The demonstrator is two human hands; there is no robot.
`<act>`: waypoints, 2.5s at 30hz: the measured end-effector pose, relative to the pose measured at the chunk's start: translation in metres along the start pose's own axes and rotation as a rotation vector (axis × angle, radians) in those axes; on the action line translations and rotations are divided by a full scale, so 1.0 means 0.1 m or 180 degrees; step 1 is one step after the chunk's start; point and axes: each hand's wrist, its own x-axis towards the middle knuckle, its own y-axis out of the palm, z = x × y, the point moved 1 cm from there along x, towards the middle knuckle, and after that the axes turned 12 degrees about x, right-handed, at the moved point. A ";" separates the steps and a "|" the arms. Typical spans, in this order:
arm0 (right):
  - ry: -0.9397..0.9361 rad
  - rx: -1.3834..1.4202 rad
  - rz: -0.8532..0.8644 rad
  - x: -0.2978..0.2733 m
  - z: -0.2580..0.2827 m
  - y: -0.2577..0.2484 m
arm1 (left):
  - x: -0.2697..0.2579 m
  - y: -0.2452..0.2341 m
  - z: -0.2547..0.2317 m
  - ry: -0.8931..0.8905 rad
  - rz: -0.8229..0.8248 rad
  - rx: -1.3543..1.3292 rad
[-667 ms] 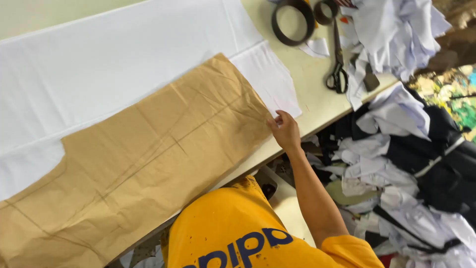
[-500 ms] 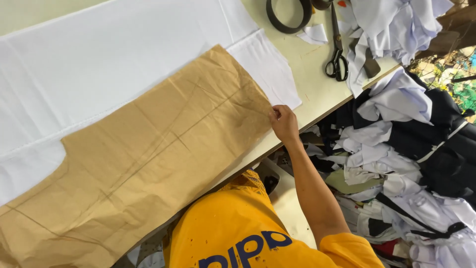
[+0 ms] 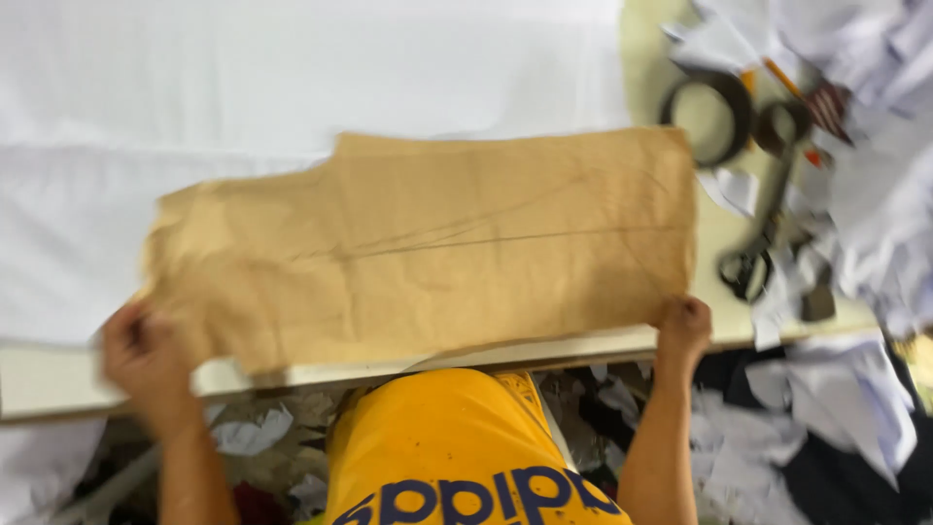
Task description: The person places a paper pattern on a white fabric, uses a ruler and pencil to trace the pattern outline, then uses scissors to cut the fabric along the traced lines. The cut fabric piece is set aside.
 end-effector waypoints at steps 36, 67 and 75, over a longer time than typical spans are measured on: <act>-0.2025 -0.1791 0.1134 -0.97 0.80 1.41 | 0.70 0.40 0.16 0.1102 0.0733 0.2413; -0.0725 -0.0918 0.0307 0.05 0.19 0.01 | -0.11 1.06 -1.79 0.0601 0.1945 0.0165; -0.0809 -0.0313 0.0772 -0.18 0.64 0.02 | -0.22 1.15 -1.99 0.1803 0.1290 0.0591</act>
